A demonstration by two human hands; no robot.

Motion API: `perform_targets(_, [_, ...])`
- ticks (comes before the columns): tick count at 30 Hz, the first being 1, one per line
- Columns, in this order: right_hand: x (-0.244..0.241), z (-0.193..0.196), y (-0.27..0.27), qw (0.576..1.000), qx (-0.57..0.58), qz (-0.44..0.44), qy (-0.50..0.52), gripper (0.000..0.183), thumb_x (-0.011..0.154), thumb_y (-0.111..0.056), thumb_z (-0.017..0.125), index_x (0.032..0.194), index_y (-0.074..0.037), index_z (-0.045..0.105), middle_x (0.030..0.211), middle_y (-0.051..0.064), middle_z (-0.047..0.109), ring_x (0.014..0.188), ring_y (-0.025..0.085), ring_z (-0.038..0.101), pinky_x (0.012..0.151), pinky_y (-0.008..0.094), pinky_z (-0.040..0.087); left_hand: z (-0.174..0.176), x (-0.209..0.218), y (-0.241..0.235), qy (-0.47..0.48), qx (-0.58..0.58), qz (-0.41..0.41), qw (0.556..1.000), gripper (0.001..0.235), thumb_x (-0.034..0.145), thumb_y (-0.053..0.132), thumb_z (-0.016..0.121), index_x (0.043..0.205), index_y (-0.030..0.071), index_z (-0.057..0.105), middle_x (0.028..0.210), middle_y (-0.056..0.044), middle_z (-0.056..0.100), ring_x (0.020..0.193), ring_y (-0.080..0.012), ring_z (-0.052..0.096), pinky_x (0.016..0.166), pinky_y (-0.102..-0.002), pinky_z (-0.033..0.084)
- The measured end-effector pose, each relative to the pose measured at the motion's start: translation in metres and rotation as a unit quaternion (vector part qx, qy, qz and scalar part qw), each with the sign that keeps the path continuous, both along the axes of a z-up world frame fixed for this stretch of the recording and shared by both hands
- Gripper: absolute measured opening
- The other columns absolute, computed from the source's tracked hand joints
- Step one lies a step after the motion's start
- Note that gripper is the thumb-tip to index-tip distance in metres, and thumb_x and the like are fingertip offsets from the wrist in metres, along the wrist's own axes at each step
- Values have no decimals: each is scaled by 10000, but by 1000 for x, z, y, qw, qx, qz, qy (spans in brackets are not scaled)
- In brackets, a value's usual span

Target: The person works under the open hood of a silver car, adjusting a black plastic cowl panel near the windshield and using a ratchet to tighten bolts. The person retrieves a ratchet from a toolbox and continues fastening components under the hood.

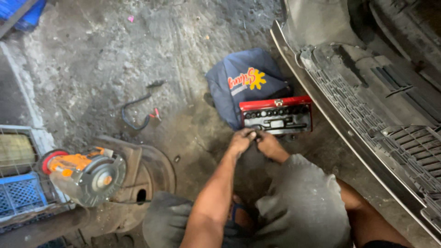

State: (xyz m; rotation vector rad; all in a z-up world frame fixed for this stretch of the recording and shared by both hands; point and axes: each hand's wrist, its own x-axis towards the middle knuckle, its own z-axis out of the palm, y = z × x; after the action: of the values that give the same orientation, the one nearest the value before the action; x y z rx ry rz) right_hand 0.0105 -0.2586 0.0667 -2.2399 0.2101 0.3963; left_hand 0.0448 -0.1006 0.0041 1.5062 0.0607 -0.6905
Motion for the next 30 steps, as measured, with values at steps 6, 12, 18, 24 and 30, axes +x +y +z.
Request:
perform_targets(6, [7, -5, -74, 970, -130, -195, 69, 387, 894, -206, 580, 1248, -87, 683, 1120, 235, 710, 1005, 419, 675, 842, 492, 529, 26, 12, -20, -43, 112, 62, 991, 557, 898, 238, 767, 1375, 64, 541, 1310, -169, 624, 1204, -292, 579, 1036, -398, 453])
perform_targets(12, [-27, 14, -144, 972, -142, -185, -20, 461, 869, -223, 613, 1301, -73, 673, 1189, 255, 700, 1091, 454, 650, 923, 515, 511, 31, 35, -42, 51, 19, 269, 962, 570, 899, 429, 688, 1357, 106, 589, 1244, -152, 699, 1151, -309, 649, 1007, -430, 491])
perform_targets(18, [-48, 0, -108, 992, -79, -92, 25, 516, 900, -266, 724, 1315, 26, 632, 1163, 333, 660, 1089, 513, 599, 899, 556, 493, 3, 7, -76, 262, 136, 127, 947, 755, 1010, 674, 595, 1422, 43, 557, 1396, -223, 591, 1263, -358, 557, 1027, -499, 446])
perform_targets(24, [-50, -1, -102, 973, -229, 35, 2, 293, 965, -203, 602, 1156, -7, 708, 1034, 241, 730, 921, 421, 696, 796, 491, 556, -38, -21, -43, 284, 125, 43, 950, 660, 848, 551, 741, 1131, -44, 717, 1049, -186, 756, 936, -299, 702, 804, -462, 542])
perform_targets(30, [-45, 1, -95, 833, -504, -66, 216, 430, 1033, -378, 489, 1405, -164, 524, 947, 214, 708, 820, 403, 688, 683, 606, 531, -54, -27, -22, 384, 101, 76, 915, 539, 825, 532, 787, 921, 9, 700, 773, -111, 630, 644, -252, 557, 565, -423, 456])
